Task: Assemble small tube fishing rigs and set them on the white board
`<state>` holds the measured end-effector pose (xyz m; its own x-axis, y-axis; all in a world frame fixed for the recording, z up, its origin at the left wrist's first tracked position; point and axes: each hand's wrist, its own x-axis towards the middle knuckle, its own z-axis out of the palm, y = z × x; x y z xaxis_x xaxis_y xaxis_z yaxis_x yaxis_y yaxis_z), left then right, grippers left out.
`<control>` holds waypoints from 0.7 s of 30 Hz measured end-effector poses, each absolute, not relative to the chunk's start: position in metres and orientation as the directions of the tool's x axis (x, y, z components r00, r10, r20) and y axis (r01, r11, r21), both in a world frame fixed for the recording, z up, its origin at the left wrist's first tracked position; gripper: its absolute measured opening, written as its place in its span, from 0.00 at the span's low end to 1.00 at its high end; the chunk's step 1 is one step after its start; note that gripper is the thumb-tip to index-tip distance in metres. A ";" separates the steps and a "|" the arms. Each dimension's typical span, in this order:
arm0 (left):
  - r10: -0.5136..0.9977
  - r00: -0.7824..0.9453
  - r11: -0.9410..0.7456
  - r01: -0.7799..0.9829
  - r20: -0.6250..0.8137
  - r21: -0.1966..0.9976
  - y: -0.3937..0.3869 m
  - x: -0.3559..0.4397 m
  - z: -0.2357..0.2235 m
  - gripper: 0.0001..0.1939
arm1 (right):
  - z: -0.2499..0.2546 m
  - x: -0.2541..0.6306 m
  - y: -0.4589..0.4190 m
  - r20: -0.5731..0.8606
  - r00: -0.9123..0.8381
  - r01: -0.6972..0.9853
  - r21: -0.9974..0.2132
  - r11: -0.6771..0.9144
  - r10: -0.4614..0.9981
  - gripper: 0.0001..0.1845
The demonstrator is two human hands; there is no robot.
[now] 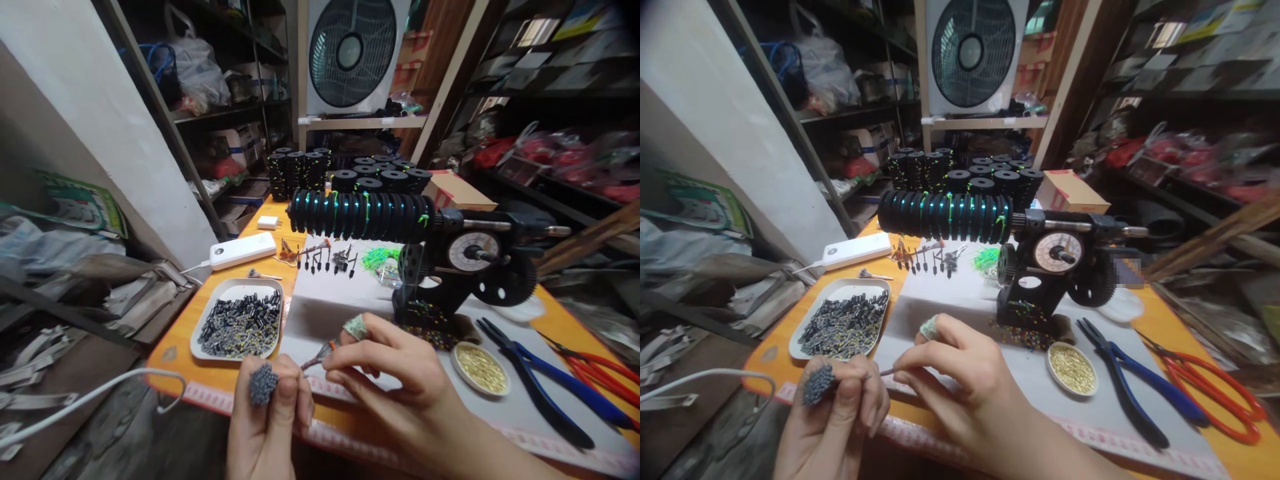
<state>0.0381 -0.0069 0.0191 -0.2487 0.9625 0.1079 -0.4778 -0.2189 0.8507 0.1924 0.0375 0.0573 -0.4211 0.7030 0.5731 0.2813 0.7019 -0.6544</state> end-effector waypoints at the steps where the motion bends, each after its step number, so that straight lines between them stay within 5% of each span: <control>1: 0.963 -0.247 -0.217 -0.476 0.107 0.852 -0.007 0.038 0.019 0.10 | 0.058 0.192 0.037 0.572 -0.420 0.281 -0.656 0.700 0.705 0.10; 15: 0.966 -0.252 -0.164 -0.440 0.054 0.883 -0.010 0.052 0.013 0.12 | 0.054 0.191 0.036 0.585 -0.335 0.273 -0.690 0.670 0.739 0.06; 21: 0.848 -0.438 -0.461 -0.330 0.299 0.824 -0.009 0.059 0.007 0.06 | 0.055 0.189 0.028 0.563 -0.514 0.396 -0.513 0.762 0.647 0.08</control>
